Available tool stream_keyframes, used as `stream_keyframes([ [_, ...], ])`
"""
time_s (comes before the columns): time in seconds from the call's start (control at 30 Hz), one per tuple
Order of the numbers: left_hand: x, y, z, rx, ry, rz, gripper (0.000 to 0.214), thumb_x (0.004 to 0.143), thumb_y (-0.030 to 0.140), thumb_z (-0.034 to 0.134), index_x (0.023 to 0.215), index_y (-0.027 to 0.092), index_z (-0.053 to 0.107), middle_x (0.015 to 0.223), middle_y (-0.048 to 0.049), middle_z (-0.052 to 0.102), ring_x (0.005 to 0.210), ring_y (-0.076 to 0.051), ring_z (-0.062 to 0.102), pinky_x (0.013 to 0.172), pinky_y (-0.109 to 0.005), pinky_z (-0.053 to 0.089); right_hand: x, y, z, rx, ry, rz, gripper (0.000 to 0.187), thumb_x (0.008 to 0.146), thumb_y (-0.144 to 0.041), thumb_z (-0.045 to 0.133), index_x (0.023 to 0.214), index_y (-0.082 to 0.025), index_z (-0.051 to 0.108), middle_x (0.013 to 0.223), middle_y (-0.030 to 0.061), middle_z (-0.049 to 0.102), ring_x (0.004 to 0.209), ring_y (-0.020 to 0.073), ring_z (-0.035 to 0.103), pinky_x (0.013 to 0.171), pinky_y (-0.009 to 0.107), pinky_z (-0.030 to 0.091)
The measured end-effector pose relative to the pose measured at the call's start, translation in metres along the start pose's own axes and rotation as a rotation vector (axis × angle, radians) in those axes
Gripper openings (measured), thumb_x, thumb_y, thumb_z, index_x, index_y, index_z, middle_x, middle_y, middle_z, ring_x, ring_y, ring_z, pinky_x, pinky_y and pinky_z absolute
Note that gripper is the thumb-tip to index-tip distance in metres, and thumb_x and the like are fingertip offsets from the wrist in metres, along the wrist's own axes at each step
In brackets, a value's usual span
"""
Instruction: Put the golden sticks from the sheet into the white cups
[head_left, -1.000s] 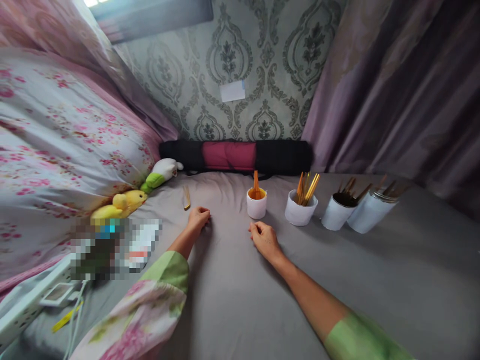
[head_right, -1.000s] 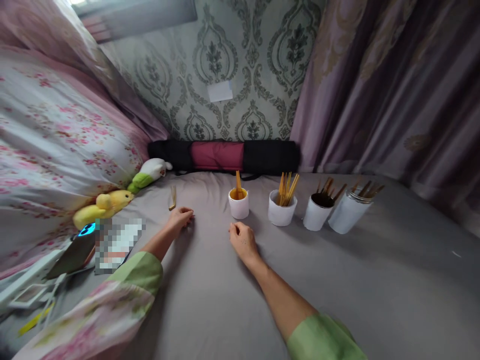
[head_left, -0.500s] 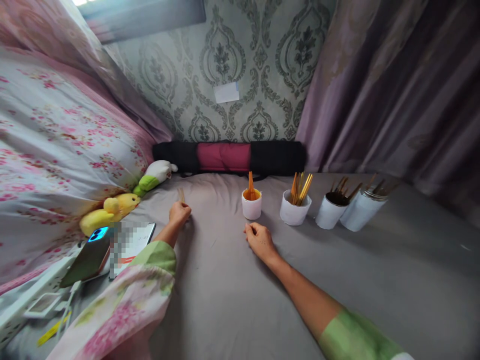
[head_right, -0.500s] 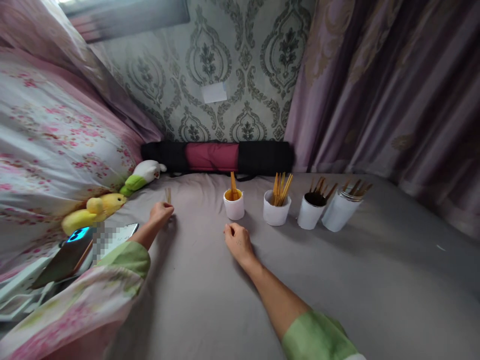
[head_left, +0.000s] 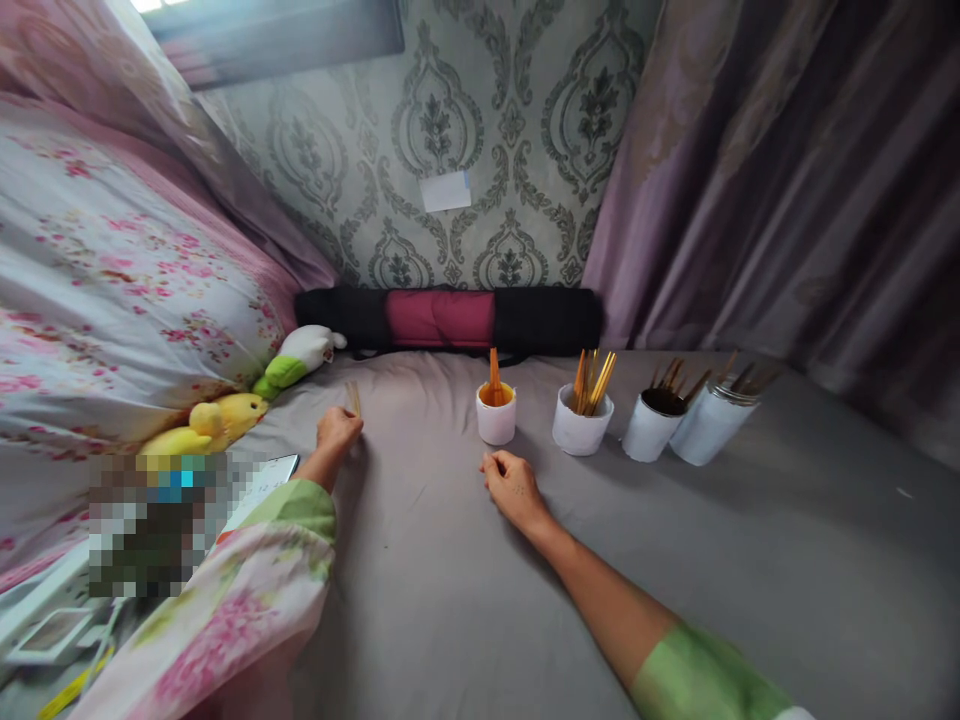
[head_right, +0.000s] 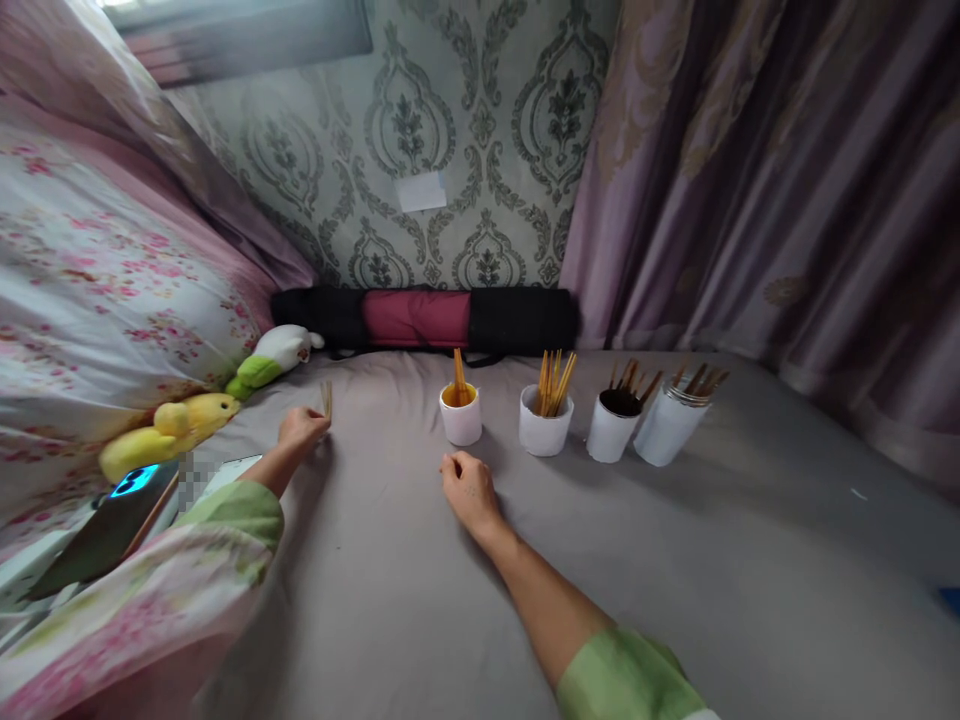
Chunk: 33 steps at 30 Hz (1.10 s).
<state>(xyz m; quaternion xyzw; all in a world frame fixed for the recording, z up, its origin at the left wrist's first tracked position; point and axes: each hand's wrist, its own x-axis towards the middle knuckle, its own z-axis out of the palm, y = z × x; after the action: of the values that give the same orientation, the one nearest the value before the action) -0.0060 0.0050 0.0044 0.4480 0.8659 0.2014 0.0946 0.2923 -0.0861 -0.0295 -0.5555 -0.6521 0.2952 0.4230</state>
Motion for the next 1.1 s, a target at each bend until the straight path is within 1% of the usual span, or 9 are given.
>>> stream_keyframes([
  [0.2,0.003,0.001,0.000,0.027,-0.008,-0.014,0.020,0.059,0.019,0.053,0.077,0.016,0.061,0.078,-0.0126,0.063,0.082,-0.026,0.058,0.065,-0.031,0.043,0.000,-0.001,-0.001,0.000,-0.004,0.018,0.036,0.081,-0.037,0.036,0.070,-0.014,0.062,0.056,0.0036,0.060,0.049,0.0106,0.051,0.046,0.019,0.034],
  [0.4,0.004,0.004,-0.003,0.054,-0.017,-0.001,0.017,0.059,0.018,0.053,0.073,0.015,0.061,0.082,-0.0134,0.063,0.085,-0.027,0.057,0.067,-0.031,0.042,-0.001,-0.001,0.000,-0.011,0.002,0.007,0.036,0.082,-0.036,0.035,0.071,-0.015,0.062,0.056,0.0032,0.060,0.050,0.0104,0.052,0.047,0.019,0.034],
  [0.57,0.005,0.005,-0.005,0.077,-0.014,0.001,0.015,0.059,0.017,0.052,0.072,0.014,0.061,0.080,-0.0137,0.062,0.083,-0.028,0.056,0.066,-0.033,0.043,-0.001,-0.001,0.000,-0.017,0.001,-0.003,0.035,0.082,-0.036,0.036,0.070,-0.015,0.062,0.056,0.0027,0.061,0.050,0.0102,0.051,0.048,0.019,0.034],
  [0.77,0.007,0.005,-0.002,0.080,-0.029,0.008,0.018,0.060,0.019,0.053,0.074,0.011,0.062,0.078,-0.0152,0.061,0.083,-0.029,0.056,0.066,-0.033,0.042,-0.001,0.001,0.001,-0.007,0.003,0.008,0.035,0.081,-0.036,0.036,0.070,-0.015,0.062,0.057,0.0036,0.061,0.049,0.0103,0.051,0.046,0.019,0.034],
  [0.93,0.010,0.004,0.003,0.076,-0.030,-0.011,0.017,0.060,0.020,0.054,0.072,0.012,0.061,0.076,-0.0153,0.060,0.084,-0.029,0.056,0.065,-0.033,0.042,-0.001,0.000,0.001,-0.001,0.003,0.006,0.035,0.081,-0.036,0.036,0.070,-0.015,0.062,0.057,0.0039,0.061,0.048,0.0107,0.051,0.046,0.019,0.034],
  [1.03,0.011,0.003,0.005,0.060,-0.029,-0.015,0.013,0.059,0.020,0.055,0.068,0.012,0.060,0.074,-0.0160,0.059,0.083,-0.031,0.055,0.065,-0.035,0.042,-0.001,-0.002,0.000,-0.004,0.002,0.010,0.035,0.081,-0.036,0.036,0.070,-0.015,0.062,0.058,0.0044,0.061,0.048,0.0106,0.051,0.046,0.019,0.034],
  [1.1,0.011,0.003,0.006,0.031,-0.022,0.006,0.012,0.059,0.020,0.055,0.068,0.012,0.059,0.074,-0.0170,0.059,0.082,-0.033,0.056,0.064,-0.038,0.042,-0.001,-0.002,-0.001,-0.008,0.000,0.013,0.035,0.081,-0.036,0.036,0.070,-0.015,0.062,0.058,0.0045,0.061,0.048,0.0105,0.051,0.046,0.019,0.034],
])
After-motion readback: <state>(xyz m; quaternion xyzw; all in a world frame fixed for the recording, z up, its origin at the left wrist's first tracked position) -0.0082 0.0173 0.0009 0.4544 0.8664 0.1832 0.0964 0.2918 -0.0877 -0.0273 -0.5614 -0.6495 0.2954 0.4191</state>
